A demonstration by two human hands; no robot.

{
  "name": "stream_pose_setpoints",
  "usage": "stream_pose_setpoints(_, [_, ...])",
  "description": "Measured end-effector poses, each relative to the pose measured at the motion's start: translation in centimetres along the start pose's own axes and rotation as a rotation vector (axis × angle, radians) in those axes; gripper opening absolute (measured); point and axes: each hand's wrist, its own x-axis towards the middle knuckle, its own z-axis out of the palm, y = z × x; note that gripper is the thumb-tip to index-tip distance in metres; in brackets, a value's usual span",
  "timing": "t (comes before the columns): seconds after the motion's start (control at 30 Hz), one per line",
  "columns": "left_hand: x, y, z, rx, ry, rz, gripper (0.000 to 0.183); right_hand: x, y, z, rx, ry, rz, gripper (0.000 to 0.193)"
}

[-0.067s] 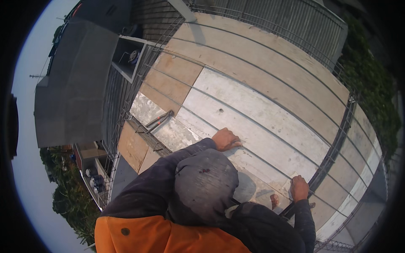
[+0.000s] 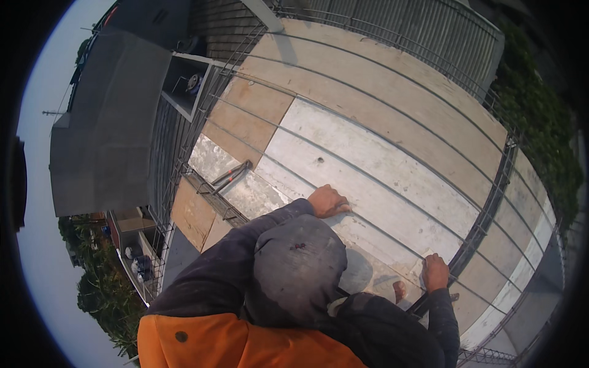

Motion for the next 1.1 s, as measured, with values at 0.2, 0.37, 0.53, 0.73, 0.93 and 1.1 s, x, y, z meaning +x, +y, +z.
stream_pose_setpoints(0.2, [0.7,-0.8,-1.6,-0.006,-0.134,-0.087,0.060,1.0,-0.1,0.5,0.021,0.009,0.007,0.012])
stream_pose_setpoints(0.37, [0.4,-0.9,-2.2,-0.053,-0.097,-0.079,0.055,1.2,-0.6,0.4,0.011,0.009,0.045,0.013])
stream_pose_setpoints(0.53, [-0.5,-1.6,-2.1,-0.096,-0.019,0.029,0.039,1.3,-0.7,0.0,0.060,0.003,0.066,0.016])
stream_pose_setpoints(0.73, [-0.1,-1.9,-2.2,0.000,0.064,0.038,0.031,1.1,-1.2,0.0,0.048,0.047,0.078,0.015])
stream_pose_setpoints(0.93, [-0.3,-1.4,-3.3,0.049,0.016,0.018,0.031,1.3,-2.0,-0.7,0.033,0.036,0.061,0.014])
stream_pose_setpoints(1.1, [-0.5,-1.3,-2.5,0.091,0.063,0.026,0.027,1.2,-2.0,-0.8,0.049,0.053,0.061,0.013])
